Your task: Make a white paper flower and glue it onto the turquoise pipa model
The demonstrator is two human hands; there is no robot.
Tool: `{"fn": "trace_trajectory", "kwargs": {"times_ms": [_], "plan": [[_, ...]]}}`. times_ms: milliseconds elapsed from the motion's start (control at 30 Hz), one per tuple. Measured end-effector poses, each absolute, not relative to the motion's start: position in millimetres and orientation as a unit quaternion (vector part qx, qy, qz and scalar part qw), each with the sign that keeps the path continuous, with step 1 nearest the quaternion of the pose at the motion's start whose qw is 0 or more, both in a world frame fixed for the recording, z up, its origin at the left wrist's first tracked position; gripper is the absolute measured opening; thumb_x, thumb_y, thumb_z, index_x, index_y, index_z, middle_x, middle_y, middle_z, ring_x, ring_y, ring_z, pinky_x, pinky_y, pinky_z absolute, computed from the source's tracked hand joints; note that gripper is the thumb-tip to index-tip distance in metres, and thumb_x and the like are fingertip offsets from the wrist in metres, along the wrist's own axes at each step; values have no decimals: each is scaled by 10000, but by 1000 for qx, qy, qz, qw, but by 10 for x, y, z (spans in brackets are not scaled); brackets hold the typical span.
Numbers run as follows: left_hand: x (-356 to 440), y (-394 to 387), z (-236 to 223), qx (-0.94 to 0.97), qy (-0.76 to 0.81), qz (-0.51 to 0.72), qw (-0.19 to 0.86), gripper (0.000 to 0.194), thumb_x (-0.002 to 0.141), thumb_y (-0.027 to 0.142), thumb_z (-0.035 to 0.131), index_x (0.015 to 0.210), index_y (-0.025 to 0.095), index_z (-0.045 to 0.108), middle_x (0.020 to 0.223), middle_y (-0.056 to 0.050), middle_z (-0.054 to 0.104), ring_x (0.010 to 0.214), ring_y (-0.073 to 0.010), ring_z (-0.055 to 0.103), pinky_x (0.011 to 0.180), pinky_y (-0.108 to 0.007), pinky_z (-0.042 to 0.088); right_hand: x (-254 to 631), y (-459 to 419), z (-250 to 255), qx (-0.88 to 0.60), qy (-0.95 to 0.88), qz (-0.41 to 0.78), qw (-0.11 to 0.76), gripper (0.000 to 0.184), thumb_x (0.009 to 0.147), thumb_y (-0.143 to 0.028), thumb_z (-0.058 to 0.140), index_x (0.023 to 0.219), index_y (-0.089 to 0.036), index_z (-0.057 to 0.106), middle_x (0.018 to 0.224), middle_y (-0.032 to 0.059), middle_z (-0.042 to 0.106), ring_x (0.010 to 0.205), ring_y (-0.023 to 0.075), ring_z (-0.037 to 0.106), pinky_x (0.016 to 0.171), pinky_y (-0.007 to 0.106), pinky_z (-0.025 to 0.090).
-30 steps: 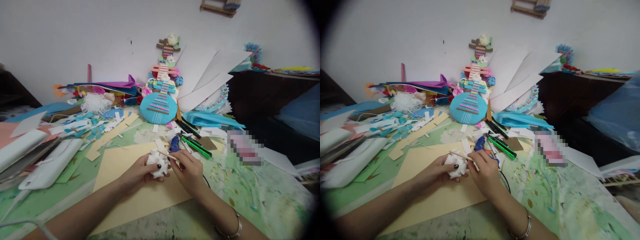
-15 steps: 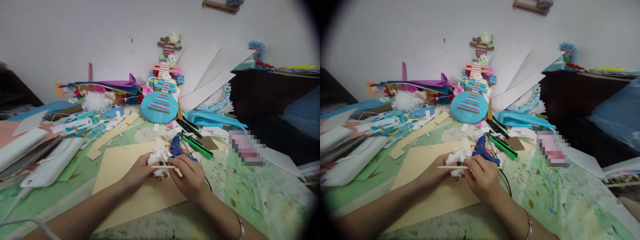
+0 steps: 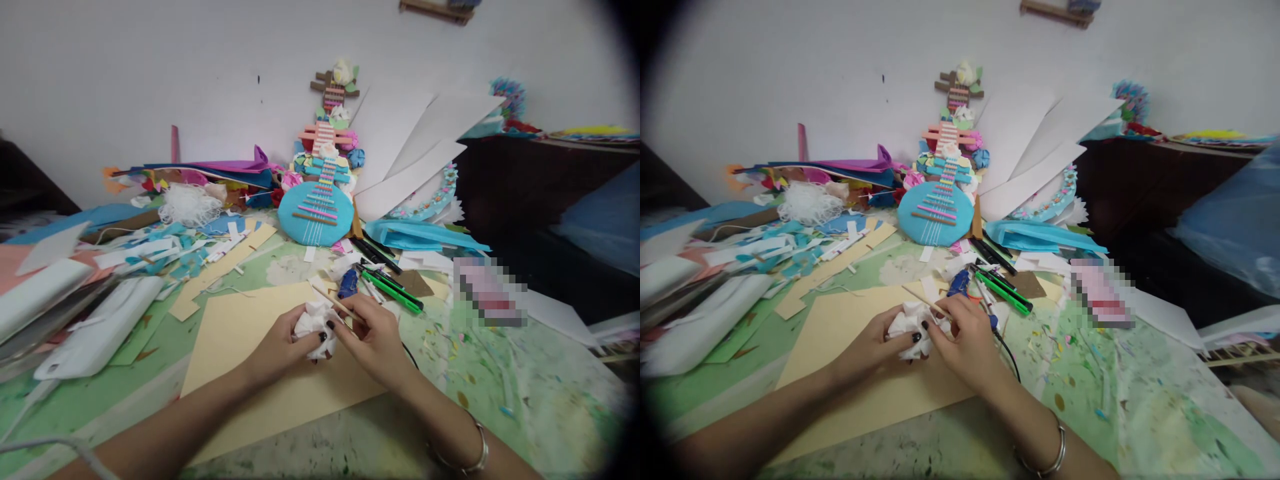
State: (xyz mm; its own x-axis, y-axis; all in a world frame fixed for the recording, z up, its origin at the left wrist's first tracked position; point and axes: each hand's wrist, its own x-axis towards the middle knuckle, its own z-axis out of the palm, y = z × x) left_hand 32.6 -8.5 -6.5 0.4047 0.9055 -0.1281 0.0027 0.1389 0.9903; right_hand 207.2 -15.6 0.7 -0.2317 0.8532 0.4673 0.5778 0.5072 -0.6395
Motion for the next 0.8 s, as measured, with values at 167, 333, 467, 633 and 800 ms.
{"fn": "trace_trajectory", "kwargs": {"times_ms": [167,333,467,633,800], "plan": [[309,-95,-34,590,407,353,601,249,711,194,593,952,136,568,742,2,584,644,-119,521,594,-206,425,2104,-129,-45,-474,-751,189,419,47,783,-180,612,826,-180,595,681,-14,579,516,88,439,468,205,300],[299,-101,-8,616,394,357,581,260,716,170,568,975,150,557,746,10,560,642,-116,500,578,-194,398,2121,-152,-59,-481,-755,182,407,30,775,-177,606,781,-188,579,586,-48,525,458,75,395,452,202,279],[294,-96,-23,626,398,356,569,315,711,149,557,1026,160,540,759,11,564,618,-111,488,564,-193,386,2098,-174,-40,-474,-762,178,404,60,760,-140,591,786,-194,587,545,-60,513,449,76,399,451,196,292],[283,-111,-56,639,386,342,571,415,711,136,546,1120,181,492,895,-16,585,698,-132,518,607,-208,400,2081,-171,-50,-456,-765,190,413,99,762,-171,601,849,-199,563,656,-34,598,466,76,455,450,189,325],[284,-117,-62,639,388,334,574,446,708,132,538,1148,170,468,927,-30,585,706,-133,516,618,-214,408,2090,-174,-46,-440,-785,159,407,117,758,-157,618,856,-197,570,675,-27,604,507,86,483,480,193,339]]}}
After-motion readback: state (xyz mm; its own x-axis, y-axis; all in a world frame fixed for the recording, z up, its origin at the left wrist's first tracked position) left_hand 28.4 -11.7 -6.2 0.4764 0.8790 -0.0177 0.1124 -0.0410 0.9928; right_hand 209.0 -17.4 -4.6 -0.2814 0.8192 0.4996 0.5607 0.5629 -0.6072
